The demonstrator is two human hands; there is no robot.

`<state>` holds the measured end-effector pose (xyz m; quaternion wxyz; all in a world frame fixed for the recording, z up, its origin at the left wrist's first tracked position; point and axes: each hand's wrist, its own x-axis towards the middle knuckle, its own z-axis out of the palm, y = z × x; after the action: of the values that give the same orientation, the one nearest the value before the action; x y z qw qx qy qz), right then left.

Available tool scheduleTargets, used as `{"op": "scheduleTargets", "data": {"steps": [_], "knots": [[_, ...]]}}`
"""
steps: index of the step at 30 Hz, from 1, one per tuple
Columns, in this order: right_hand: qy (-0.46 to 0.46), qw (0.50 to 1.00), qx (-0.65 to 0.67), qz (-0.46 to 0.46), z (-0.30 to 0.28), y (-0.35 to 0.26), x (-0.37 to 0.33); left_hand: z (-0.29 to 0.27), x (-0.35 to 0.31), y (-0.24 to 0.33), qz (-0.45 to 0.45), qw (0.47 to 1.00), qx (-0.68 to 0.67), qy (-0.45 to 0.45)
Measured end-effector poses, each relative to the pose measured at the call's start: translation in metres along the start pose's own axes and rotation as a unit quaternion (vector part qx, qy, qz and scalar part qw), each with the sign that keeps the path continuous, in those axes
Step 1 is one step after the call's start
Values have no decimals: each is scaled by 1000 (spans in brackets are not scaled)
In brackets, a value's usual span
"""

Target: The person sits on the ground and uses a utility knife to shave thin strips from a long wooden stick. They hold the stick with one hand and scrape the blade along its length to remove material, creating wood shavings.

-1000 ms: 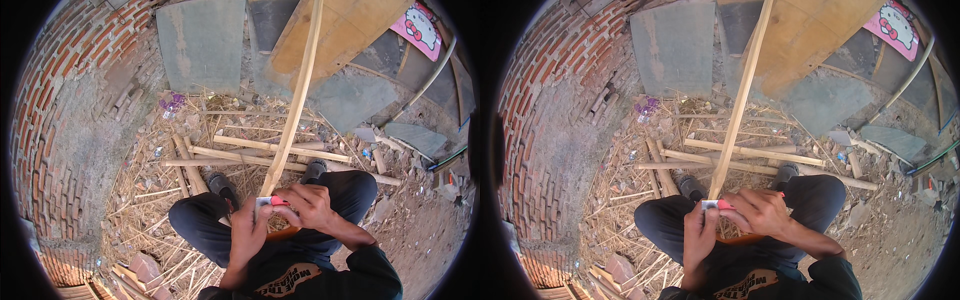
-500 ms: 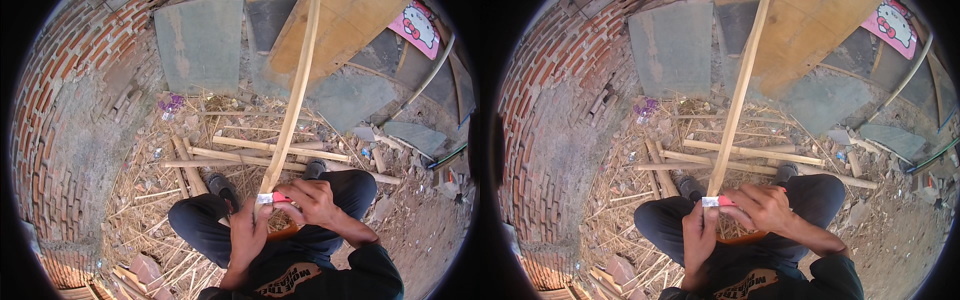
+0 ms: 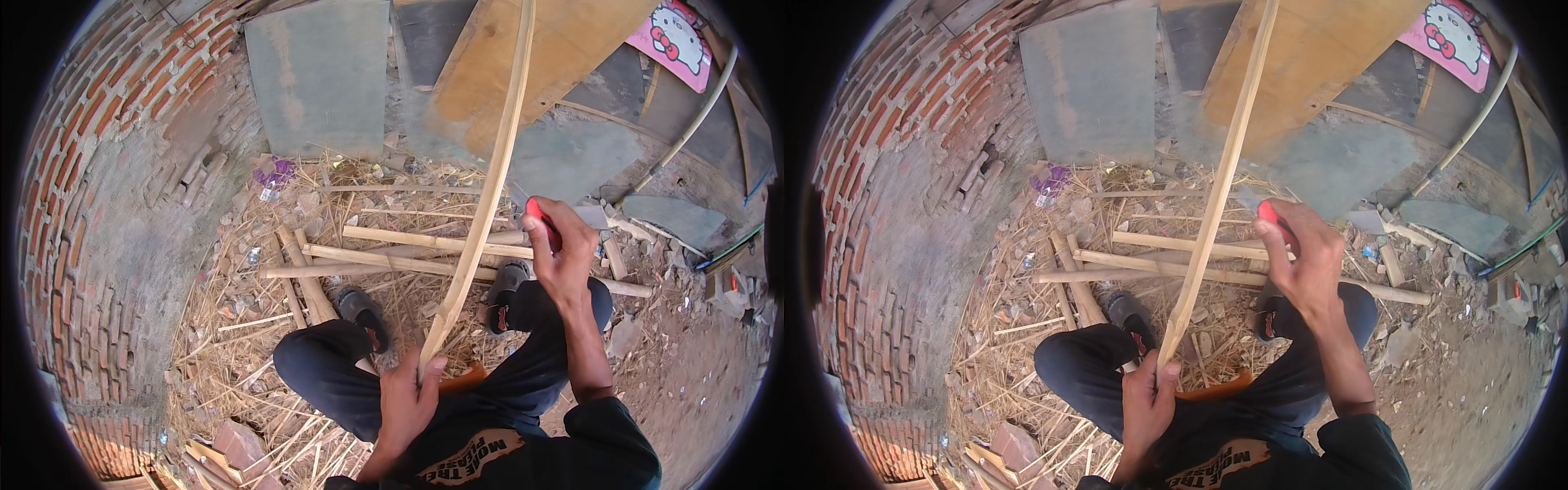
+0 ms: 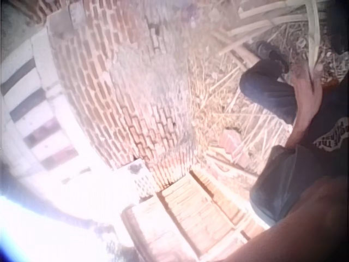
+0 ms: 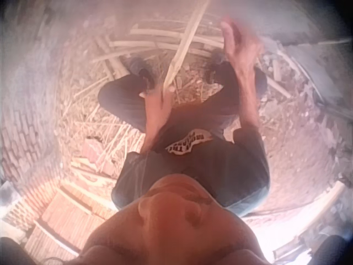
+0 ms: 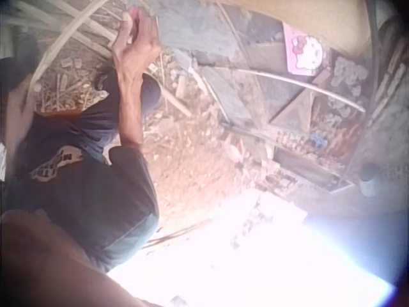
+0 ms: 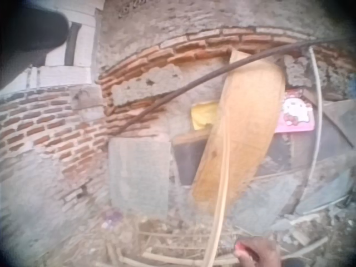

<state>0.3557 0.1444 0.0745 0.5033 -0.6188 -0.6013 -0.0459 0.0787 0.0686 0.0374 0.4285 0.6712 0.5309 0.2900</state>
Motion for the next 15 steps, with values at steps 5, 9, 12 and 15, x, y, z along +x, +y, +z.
{"op": "scheduleTargets", "data": {"steps": [5, 9, 12, 15], "knots": [[-48, 995, 20, -83, -9, 4, -13, -2, 5, -6, 14, 1000, -18, -15], [-151, 977, 65, -135, 6, -12, -52, -8, 15, 1, 0, 997, -75, 7], [-190, 968, 63, -153, 11, -27, -72, -9, 21, 1, 25, 995, -87, 28], [-188, 964, 95, -162, 19, -34, -77, -9, 23, 3, 42, 995, -80, 43]]}}
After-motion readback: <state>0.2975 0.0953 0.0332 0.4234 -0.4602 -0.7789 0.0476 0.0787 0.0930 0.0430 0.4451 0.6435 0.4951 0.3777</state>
